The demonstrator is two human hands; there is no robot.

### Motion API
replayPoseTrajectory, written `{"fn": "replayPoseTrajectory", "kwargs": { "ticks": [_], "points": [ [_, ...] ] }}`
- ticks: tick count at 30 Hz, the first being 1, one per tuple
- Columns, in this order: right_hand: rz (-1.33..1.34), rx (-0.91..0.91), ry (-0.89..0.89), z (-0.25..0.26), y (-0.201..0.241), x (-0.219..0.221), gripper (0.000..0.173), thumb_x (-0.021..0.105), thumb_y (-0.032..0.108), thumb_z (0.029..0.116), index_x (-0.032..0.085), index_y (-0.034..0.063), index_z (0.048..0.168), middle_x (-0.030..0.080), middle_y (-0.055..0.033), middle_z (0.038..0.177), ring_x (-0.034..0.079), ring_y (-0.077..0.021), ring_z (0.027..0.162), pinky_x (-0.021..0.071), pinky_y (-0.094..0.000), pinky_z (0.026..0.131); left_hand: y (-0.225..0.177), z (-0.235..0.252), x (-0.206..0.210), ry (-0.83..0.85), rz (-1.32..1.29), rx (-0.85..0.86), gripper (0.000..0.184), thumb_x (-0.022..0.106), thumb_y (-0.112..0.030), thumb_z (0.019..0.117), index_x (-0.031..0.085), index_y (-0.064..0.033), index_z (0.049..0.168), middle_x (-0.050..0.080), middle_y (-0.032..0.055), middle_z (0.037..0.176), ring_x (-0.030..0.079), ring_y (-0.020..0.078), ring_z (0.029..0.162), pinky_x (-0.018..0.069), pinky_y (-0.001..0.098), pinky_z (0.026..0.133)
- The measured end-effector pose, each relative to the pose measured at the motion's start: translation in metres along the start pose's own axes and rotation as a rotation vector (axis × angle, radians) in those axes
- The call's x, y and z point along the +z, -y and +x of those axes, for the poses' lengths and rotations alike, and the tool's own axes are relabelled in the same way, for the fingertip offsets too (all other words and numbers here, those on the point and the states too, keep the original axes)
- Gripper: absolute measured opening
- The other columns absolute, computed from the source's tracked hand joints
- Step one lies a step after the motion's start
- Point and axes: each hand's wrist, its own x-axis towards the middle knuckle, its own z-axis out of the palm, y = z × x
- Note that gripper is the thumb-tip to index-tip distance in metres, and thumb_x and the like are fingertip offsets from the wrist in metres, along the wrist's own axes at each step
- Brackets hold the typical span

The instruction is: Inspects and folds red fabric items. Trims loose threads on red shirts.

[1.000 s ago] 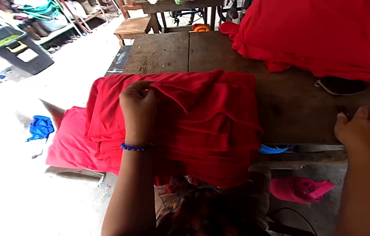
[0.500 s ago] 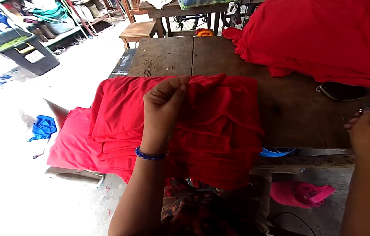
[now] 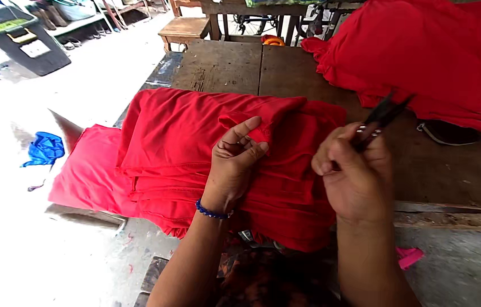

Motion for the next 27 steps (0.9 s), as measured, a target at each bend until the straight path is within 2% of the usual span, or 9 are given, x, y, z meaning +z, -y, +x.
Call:
{"fn": "replayPoseTrajectory", "kwargs": {
  "ticks": [4,7,10,14,16,19,21,24,27],
  "points": [
    [-0.317,-0.053,0.057,0.002,-0.018,0.018,0.029,0.069,0.005,0.0947,0.065,0.0042,0.123,0.052,0.0071,0.077,0.043,0.0018,0.058,0.0394,-0.0116,0.051,0.004,0.0,-0.004,0.033,0.005,-0.006,0.059,0.064,0.015,0.0878,0.058,-0.0066,0.143,0.07,0.005,0.092,0.064,0.0075,0.071,0.0589,0.0244,0.072],
    [-0.493,-0.091,-0.034,0.001,-0.026,0.031,0.03,0.079,0.006,0.0874,0.07,-0.001,0.115,0.05,0.0047,0.07,0.039,0.0024,0.053,0.0325,-0.0097,0.046,0.006,0.0,-0.006,0.065,0.024,0.011,0.061,0.066,0.016,0.0858,0.057,-0.0049,0.142,0.071,0.0058,0.096,0.068,0.0091,0.076,0.0606,0.0258,0.075],
    [-0.611,-0.16,-0.103,0.001,-0.03,0.04,0.022,0.08,0.006,0.0867,0.071,-0.0034,0.104,0.058,0.0018,0.076,0.047,0.004,0.059,0.0394,-0.008,0.051,0.01,-0.001,-0.005,0.071,0.076,0.058,0.061,0.07,0.016,0.0838,0.059,-0.0046,0.14,0.073,0.0053,0.097,0.07,0.0093,0.077,0.0612,0.0253,0.075],
    [-0.646,-0.261,-0.143,-0.002,-0.037,0.045,0.004,0.071,0.0,0.0911,0.069,-0.0037,0.091,0.061,-0.0007,0.078,0.056,0.0038,0.066,0.0473,-0.0088,0.059,0.018,-0.003,-0.005,0.082,0.219,0.207,0.058,0.072,0.018,0.0805,0.061,0.0011,0.135,0.073,0.0063,0.096,0.069,0.0088,0.073,0.061,0.0238,0.07],
    [-0.634,-0.289,-0.149,-0.006,-0.04,0.043,0.003,0.068,-0.001,0.0926,0.068,-0.0028,0.09,0.061,-0.0003,0.079,0.056,0.0035,0.068,0.048,-0.0095,0.061,0.02,-0.004,-0.004,0.076,0.316,0.267,0.048,0.07,0.017,0.0825,0.064,0.0046,0.129,0.072,0.0056,0.098,0.067,0.0074,0.074,0.0595,0.0227,0.071],
    [-0.661,-0.335,-0.146,-0.012,-0.038,0.04,0.002,0.067,-0.002,0.0933,0.067,-0.0031,0.092,0.061,-0.0001,0.08,0.056,0.004,0.07,0.0484,-0.0092,0.063,0.023,-0.007,-0.001,0.055,0.475,0.343,0.027,0.064,0.012,0.088,0.072,0.0044,0.113,0.068,0.0052,0.104,0.064,0.0072,0.09,0.0566,0.0215,0.081],
    [-0.709,-0.389,-0.11,-0.014,-0.036,0.04,0.002,0.066,-0.003,0.0918,0.067,-0.005,0.092,0.061,-0.0027,0.08,0.057,0.0019,0.073,0.0493,-0.0098,0.067,0.025,-0.006,0.001,0.064,0.561,0.416,0.025,0.061,0.011,0.0881,0.074,0.0053,0.109,0.067,0.0077,0.106,0.063,0.007,0.096,0.0545,0.0202,0.085],
    [-0.803,-0.46,-0.05,-0.015,-0.035,0.038,0.005,0.066,-0.004,0.0877,0.068,-0.0064,0.091,0.06,-0.0064,0.077,0.058,-0.0037,0.071,0.049,-0.0125,0.066,0.03,-0.005,0.003,0.066,0.639,0.533,0.026,0.069,0.004,0.0825,0.073,0.0073,0.108,0.065,0.0093,0.105,0.064,0.0055,0.094,0.0552,0.0178,0.083],
    [-0.884,-0.509,0.0,-0.014,-0.032,0.039,0.006,0.067,-0.002,0.0883,0.071,-0.0065,0.089,0.058,-0.0069,0.073,0.055,-0.0066,0.067,0.0454,-0.014,0.061,0.033,-0.005,0.004,-0.016,0.713,0.624,0.018,0.073,0.0,0.0843,0.075,0.0064,0.101,0.065,0.0081,0.097,0.062,0.0043,0.09,0.0525,0.0151,0.081]
  ]
}}
